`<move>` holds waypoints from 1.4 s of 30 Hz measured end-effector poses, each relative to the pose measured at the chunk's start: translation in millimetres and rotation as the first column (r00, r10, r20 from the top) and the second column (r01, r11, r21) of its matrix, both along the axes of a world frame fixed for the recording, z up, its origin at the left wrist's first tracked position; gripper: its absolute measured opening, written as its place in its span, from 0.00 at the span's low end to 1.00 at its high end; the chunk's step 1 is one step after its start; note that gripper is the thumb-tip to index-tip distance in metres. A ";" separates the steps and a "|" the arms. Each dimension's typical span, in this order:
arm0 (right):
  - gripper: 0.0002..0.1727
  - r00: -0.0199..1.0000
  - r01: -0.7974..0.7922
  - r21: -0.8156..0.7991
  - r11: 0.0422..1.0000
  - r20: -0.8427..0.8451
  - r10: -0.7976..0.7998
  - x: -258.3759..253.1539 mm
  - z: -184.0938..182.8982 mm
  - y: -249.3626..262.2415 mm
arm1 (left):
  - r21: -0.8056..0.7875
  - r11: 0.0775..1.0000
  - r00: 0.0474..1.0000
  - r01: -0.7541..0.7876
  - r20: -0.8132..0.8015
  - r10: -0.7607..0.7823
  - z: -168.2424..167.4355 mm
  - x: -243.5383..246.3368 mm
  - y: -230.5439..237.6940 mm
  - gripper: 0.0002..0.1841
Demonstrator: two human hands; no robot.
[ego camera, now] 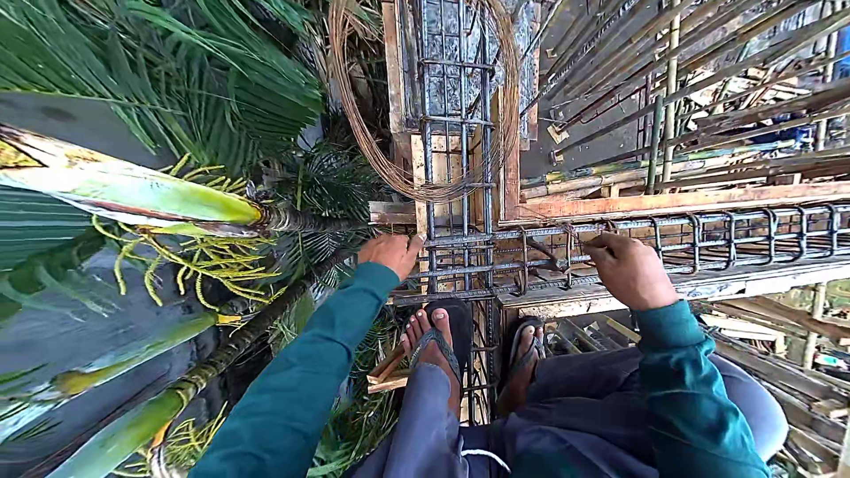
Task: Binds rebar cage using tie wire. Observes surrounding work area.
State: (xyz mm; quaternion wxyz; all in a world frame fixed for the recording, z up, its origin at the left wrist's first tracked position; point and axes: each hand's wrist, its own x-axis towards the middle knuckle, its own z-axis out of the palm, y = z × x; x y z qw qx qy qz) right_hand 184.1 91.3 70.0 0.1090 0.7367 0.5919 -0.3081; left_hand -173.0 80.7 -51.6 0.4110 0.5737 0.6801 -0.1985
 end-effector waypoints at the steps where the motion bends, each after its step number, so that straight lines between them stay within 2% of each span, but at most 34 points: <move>1: 0.15 1.000 0.014 -0.001 1.000 -0.004 -0.014 0.0 1.1 1.7 | 0.006 1.000 1.000 -0.019 -0.015 0.019 -0.1 0.5 2.1 0.39; 6: 0.15 0.999 0.048 0.012 0.999 0.012 -0.048 -11.1 11.1 15.5 | -0.070 0.993 0.981 -0.097 -0.172 0.084 1.5 20.7 25.7 0.34; 10: 0.15 0.999 0.052 0.003 0.999 -0.018 -0.051 -19.8 11.2 28.4 | 0.154 0.981 0.982 -0.122 -0.123 0.142 -17.9 21.6 14.9 0.34; 12: 0.14 0.998 0.066 -0.025 0.998 -0.010 -0.066 -21.5 9.8 30.9 | 0.197 0.974 0.986 -0.113 -0.098 0.134 -23.2 18.8 12.7 0.35; 15: 0.14 0.998 0.063 -0.080 0.995 -0.005 -0.064 -24.4 7.0 31.5 | 0.162 0.982 0.989 -0.095 -0.098 0.112 -27.2 16.7 13.5 0.35; 19: 0.15 0.999 0.049 -0.165 0.985 0.000 -0.050 -19.4 10.8 33.3 | 0.024 0.995 0.987 -0.095 -0.127 0.097 -15.6 19.1 25.1 0.33; 22: 0.14 0.999 0.036 -0.156 0.987 0.031 -0.032 -10.8 19.6 26.4 | 0.094 0.991 0.985 -0.098 -0.133 0.110 -15.3 20.6 19.5 0.34; 26: 0.14 0.999 0.029 -0.087 0.996 0.048 -0.025 1.0 34.5 -0.5 | 0.094 0.990 0.986 -0.109 -0.119 0.120 -13.4 20.3 11.1 0.36; 30: 0.13 0.999 0.019 -0.040 0.999 0.049 -0.017 10.7 43.7 -22.5 | -0.046 0.998 0.992 -0.050 -0.118 0.045 -7.0 16.4 19.4 0.40; 33: 0.13 0.998 0.032 -0.012 0.999 0.047 -0.031 19.6 53.4 -40.1 | -0.169 0.985 0.987 -0.028 -0.159 0.001 17.5 34.0 22.8 0.41; 39: 0.18 0.997 0.075 0.079 0.994 0.001 -0.076 48.2 64.7 -94.1 | -0.133 0.991 0.994 0.015 -0.109 -0.029 -10.9 11.4 21.5 0.39; 42: 0.21 0.988 0.155 0.046 0.987 -0.007 -0.155 59.7 71.5 -119.5 | -0.124 0.992 0.991 -0.014 -0.136 -0.004 -12.7 13.7 19.7 0.38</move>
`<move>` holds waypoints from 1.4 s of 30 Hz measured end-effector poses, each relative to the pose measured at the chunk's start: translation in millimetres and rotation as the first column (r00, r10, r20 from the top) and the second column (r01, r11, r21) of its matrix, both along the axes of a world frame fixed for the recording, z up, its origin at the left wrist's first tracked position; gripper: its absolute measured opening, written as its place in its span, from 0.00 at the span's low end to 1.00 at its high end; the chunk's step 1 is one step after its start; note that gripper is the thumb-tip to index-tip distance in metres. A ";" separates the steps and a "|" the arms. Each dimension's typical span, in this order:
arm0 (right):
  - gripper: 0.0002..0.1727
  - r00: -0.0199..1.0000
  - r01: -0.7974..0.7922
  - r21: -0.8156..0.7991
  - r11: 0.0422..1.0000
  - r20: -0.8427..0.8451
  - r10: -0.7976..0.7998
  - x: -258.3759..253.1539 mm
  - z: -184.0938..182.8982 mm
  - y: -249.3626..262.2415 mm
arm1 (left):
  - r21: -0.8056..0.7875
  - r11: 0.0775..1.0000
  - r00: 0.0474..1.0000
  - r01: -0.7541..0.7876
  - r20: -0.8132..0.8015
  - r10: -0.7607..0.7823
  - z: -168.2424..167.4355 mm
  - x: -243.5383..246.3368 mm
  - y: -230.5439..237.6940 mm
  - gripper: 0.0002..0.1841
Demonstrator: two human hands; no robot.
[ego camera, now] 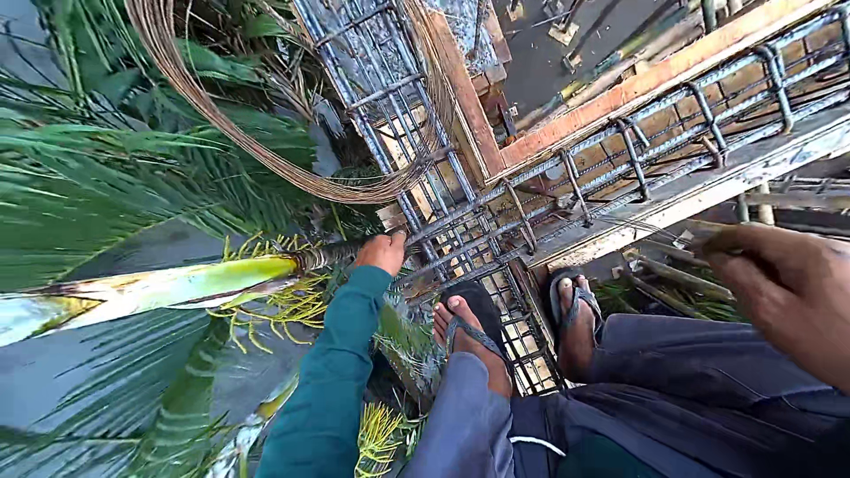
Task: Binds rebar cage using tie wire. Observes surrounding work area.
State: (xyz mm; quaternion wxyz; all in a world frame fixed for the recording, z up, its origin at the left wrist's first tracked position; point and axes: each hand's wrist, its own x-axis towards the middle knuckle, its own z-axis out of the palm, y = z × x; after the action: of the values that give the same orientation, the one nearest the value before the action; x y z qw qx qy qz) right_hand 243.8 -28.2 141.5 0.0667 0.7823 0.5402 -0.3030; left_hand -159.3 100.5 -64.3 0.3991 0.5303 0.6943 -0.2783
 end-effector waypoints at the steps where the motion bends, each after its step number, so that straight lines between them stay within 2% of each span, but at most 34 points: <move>1: 0.22 1.000 0.014 -0.009 1.000 -0.002 -0.014 0.5 4.8 -4.3 | -0.002 1.000 1.000 -0.009 -0.004 0.009 0.4 0.5 0.2 0.38; 6: 0.22 0.998 0.047 -0.042 0.998 -0.051 -0.049 -8.0 16.8 -7.6 | 0.033 0.999 1.000 -0.006 0.029 0.005 -7.1 -5.8 -0.3 0.38; 12: 0.22 0.992 0.101 -0.094 0.990 -0.068 -0.108 -14.5 2.8 -1.3 | 0.246 0.962 0.992 0.116 0.022 -0.125 -16.8 -10.1 -12.7 0.39; 14: 0.22 0.992 0.102 -0.086 0.991 -0.061 -0.107 -14.9 2.0 1.2 | 0.287 0.954 0.994 0.092 0.029 -0.105 -18.7 -10.6 -16.0 0.39; 16: 0.22 0.994 0.086 -0.082 0.993 -0.063 -0.092 -14.6 0.9 3.6 | 0.350 0.936 0.996 0.030 0.072 -0.059 -15.3 -9.0 -18.3 0.34; 19: 0.22 0.995 0.074 -0.094 0.993 -0.063 -0.080 -15.2 -2.1 6.7 | 0.510 0.860 0.990 0.007 0.116 -0.076 1.6 3.7 -26.9 0.26; 21: 0.22 0.994 0.084 -0.106 0.991 -0.059 -0.091 -15.3 -5.6 9.1 | 0.652 0.758 0.966 0.017 0.185 -0.181 9.0 22.8 -32.6 0.21; 23: 0.21 0.993 0.096 -0.121 0.988 -0.063 -0.105 -15.0 -9.4 11.3 | 0.703 0.712 0.917 0.004 0.281 -0.282 8.6 46.2 -31.9 0.17; 26: 0.21 0.993 0.097 -0.124 0.988 -0.057 -0.105 -17.2 -12.9 12.8 | 0.665 0.747 0.866 0.011 0.367 -0.340 -1.5 77.6 -23.2 0.17; 28: 0.21 0.993 0.089 -0.119 0.989 -0.062 -0.097 -19.3 -14.1 13.6 | 0.653 0.756 0.857 0.045 0.364 -0.365 -9.8 90.8 -18.4 0.19; 33: 0.22 0.994 0.086 -0.116 0.990 -0.058 -0.093 -23.5 -15.1 16.4 | 0.714 0.696 0.856 0.083 0.307 -0.417 -19.4 99.3 -12.5 0.15; 38: 0.21 0.995 0.083 -0.118 0.990 -0.038 -0.088 -26.7 -15.8 19.2 | 0.638 0.769 0.863 0.046 0.362 -0.352 -13.7 102.2 -5.3 0.12; 42: 0.22 0.997 0.065 -0.091 0.994 -0.038 -0.068 -28.2 -18.7 21.6 | 0.611 0.792 0.865 -0.004 0.399 -0.304 -12.5 104.4 -3.8 0.11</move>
State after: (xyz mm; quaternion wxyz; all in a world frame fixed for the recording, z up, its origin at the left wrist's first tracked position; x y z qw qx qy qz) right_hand 215.5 -6.6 122.8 0.0806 0.7897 0.5009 -0.3449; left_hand -54.9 96.6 -76.8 0.3473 0.7347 0.5797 0.0604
